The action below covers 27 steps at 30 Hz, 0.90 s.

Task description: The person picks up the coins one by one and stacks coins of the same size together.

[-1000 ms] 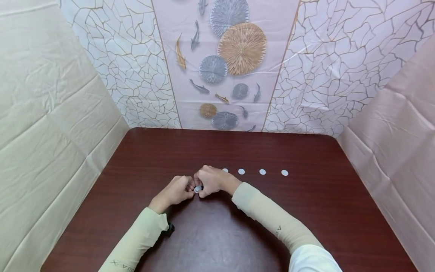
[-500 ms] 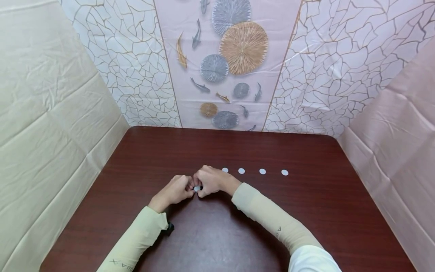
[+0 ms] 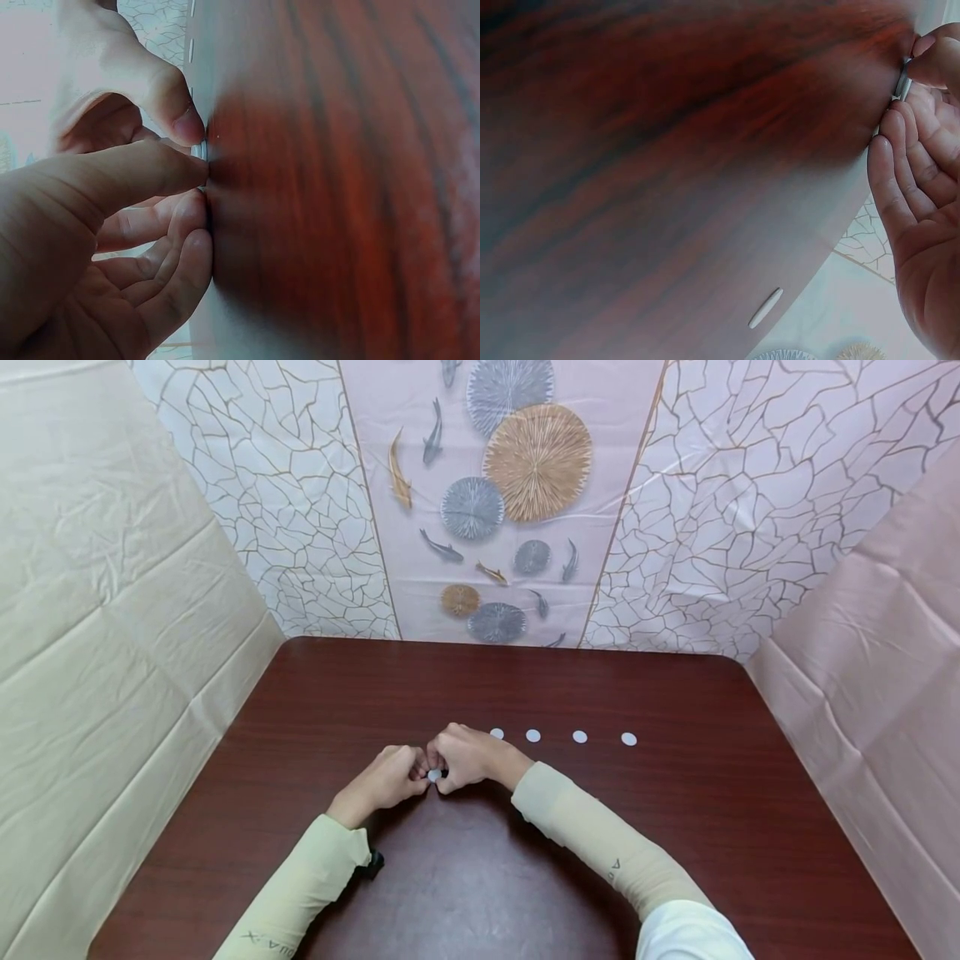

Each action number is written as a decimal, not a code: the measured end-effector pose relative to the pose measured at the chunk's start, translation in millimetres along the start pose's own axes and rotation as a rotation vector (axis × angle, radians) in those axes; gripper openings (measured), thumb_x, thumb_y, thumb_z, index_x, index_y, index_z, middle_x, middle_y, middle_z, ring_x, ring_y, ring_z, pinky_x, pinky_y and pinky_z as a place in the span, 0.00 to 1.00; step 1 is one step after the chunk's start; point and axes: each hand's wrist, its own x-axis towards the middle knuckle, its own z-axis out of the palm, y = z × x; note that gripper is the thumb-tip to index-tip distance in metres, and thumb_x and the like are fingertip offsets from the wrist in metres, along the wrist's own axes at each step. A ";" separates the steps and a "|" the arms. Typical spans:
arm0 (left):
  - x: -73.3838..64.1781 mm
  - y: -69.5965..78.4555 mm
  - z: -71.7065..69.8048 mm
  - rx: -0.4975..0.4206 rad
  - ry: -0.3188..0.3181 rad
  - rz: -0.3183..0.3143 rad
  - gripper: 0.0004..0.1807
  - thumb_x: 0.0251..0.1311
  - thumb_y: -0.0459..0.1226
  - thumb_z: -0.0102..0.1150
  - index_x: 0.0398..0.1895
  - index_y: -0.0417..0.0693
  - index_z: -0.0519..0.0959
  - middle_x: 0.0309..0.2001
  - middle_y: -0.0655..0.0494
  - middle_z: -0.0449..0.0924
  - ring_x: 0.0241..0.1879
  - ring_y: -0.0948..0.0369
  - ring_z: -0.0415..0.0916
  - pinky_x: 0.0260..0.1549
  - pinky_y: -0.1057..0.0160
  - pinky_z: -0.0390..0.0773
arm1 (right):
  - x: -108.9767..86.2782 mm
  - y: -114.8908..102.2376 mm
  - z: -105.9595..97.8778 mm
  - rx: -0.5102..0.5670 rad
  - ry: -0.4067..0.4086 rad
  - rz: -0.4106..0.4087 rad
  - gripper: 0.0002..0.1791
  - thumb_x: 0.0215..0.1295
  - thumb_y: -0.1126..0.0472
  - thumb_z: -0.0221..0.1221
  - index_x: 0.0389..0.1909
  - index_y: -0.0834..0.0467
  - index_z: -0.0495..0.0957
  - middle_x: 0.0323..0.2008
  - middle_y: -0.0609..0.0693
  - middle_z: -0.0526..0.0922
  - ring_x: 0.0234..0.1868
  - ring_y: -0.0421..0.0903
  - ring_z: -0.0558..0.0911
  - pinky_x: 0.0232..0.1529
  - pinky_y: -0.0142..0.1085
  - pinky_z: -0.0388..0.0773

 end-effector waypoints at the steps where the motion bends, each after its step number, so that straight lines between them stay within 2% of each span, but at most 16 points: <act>1: 0.1 0.0 -0.1 0.000 0.001 0.002 0.04 0.62 0.29 0.70 0.34 0.43 0.83 0.29 0.58 0.83 0.31 0.66 0.79 0.33 0.71 0.78 | -0.2 -0.1 -0.3 0.001 0.000 0.000 0.07 0.52 0.57 0.73 0.30 0.50 0.85 0.29 0.39 0.86 0.31 0.29 0.81 0.36 0.20 0.78; 20: -0.4 2.2 -0.5 -0.009 -0.010 0.004 0.03 0.63 0.29 0.69 0.35 0.43 0.83 0.30 0.57 0.83 0.32 0.64 0.80 0.33 0.70 0.78 | -3.4 0.2 -2.6 0.026 -0.013 -0.011 0.08 0.52 0.58 0.74 0.32 0.52 0.86 0.30 0.41 0.87 0.33 0.30 0.81 0.37 0.21 0.78; 27: -0.7 1.1 -0.1 -0.012 -0.017 0.004 0.03 0.63 0.29 0.69 0.36 0.42 0.84 0.32 0.57 0.84 0.34 0.66 0.81 0.36 0.70 0.80 | -8.4 3.9 -10.2 0.038 -0.033 0.013 0.12 0.54 0.57 0.74 0.38 0.54 0.87 0.34 0.42 0.88 0.36 0.31 0.84 0.40 0.21 0.80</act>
